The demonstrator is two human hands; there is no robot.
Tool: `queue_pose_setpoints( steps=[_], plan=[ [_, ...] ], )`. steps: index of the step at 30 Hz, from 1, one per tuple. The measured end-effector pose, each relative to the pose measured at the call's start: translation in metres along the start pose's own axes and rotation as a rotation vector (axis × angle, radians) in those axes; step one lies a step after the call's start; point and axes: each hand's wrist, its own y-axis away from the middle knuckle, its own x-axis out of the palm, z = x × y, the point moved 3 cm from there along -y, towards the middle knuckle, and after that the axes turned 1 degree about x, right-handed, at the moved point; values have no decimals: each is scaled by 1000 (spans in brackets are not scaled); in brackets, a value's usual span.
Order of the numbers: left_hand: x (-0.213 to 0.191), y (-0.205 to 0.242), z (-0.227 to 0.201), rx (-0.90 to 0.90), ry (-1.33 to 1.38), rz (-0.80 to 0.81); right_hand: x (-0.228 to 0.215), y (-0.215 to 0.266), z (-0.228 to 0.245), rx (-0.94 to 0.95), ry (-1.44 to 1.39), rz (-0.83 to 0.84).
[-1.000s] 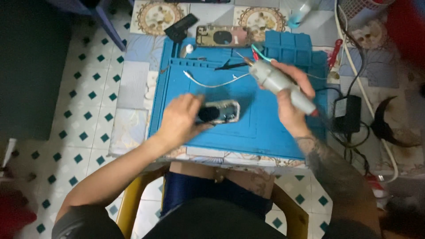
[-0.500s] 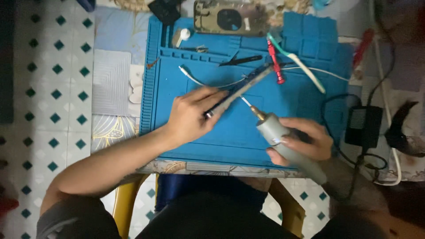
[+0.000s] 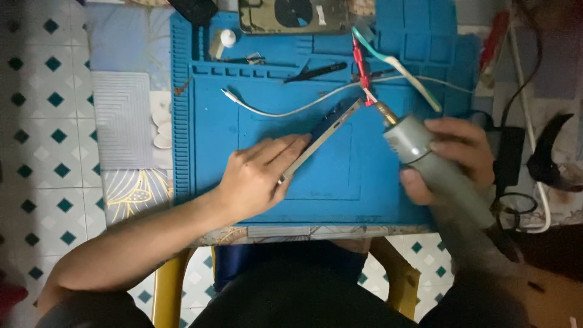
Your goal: The person uses a red screwdriver to remove screws from a disassembled phone back cover. They then use a rotary tool to grind or clean the edges of a purple smartphone. The person handles both the phone back cover and the smartphone during the process.
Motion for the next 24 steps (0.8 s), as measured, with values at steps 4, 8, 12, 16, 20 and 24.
queue_pose_setpoints(
  steps=[4,8,12,16,20,24],
  plan=[
    [3,3,6,-12,5,0,12,-3,0,-114,-22,-65],
    [-10,-7,-2,5,22,-8,21,-31,6,-109,-154,-193],
    [-11,-13,0,-85,61,-28,26,-41,6,169,-254,-246],
    [-8,-14,4,-170,63,40,31,-45,6,207,-333,-264],
    [-15,-16,11,-173,199,6,25,-51,11,188,-119,-326],
    [4,-10,18,-269,645,-274,25,-51,24,159,-56,-323]
  ],
)
